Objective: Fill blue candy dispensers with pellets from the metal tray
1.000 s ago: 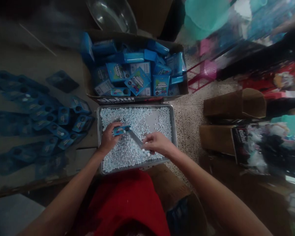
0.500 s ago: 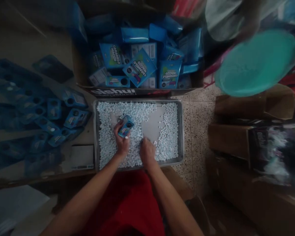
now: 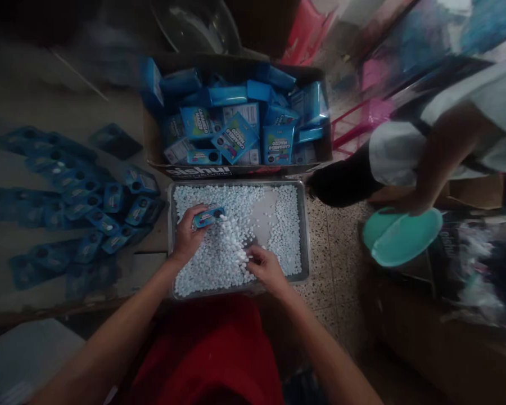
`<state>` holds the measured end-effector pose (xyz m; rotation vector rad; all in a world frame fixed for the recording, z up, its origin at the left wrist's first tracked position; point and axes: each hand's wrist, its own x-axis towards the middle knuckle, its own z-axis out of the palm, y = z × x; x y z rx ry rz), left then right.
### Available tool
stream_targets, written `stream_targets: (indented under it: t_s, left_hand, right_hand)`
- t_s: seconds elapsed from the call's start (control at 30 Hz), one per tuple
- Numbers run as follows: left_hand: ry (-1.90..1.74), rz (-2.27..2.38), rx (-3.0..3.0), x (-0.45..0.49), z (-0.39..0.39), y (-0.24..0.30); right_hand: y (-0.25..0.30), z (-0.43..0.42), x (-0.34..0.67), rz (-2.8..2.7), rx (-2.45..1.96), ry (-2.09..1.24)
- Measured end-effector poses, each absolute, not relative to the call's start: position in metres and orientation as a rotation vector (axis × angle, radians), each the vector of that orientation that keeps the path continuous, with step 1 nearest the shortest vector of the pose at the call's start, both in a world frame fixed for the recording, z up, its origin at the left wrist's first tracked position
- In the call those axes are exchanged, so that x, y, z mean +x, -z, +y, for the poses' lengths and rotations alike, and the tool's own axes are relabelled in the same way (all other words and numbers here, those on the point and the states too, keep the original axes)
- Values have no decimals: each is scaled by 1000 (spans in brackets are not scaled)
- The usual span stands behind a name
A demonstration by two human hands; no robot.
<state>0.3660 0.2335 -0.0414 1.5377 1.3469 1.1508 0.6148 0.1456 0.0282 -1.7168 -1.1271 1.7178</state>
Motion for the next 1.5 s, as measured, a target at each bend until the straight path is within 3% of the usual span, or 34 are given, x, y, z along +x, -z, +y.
stream_targets:
  t_s: [0.7,0.9,1.13,1.33,1.5]
  left_hand:
    - [-977,1234,1621,330,214,43]
    - [-881,1236,1421,320,214,50]
    - [-836,1230,1335,314,216,47]
    - [-887,1285,1116,301,210,42]
    - [-860,1372,1168,290,207,34]
  right_hand:
    - [-122,221,581,-1107,-1893,-2139]
    - [-104,160,639,-1640,-2124,-1610]
    - [-28,125,684,-2285,-2490,-863]
    - [38,152,619,-2226,-2079,-1088]
    - [10,157,622,-2038,-1964,-1125]
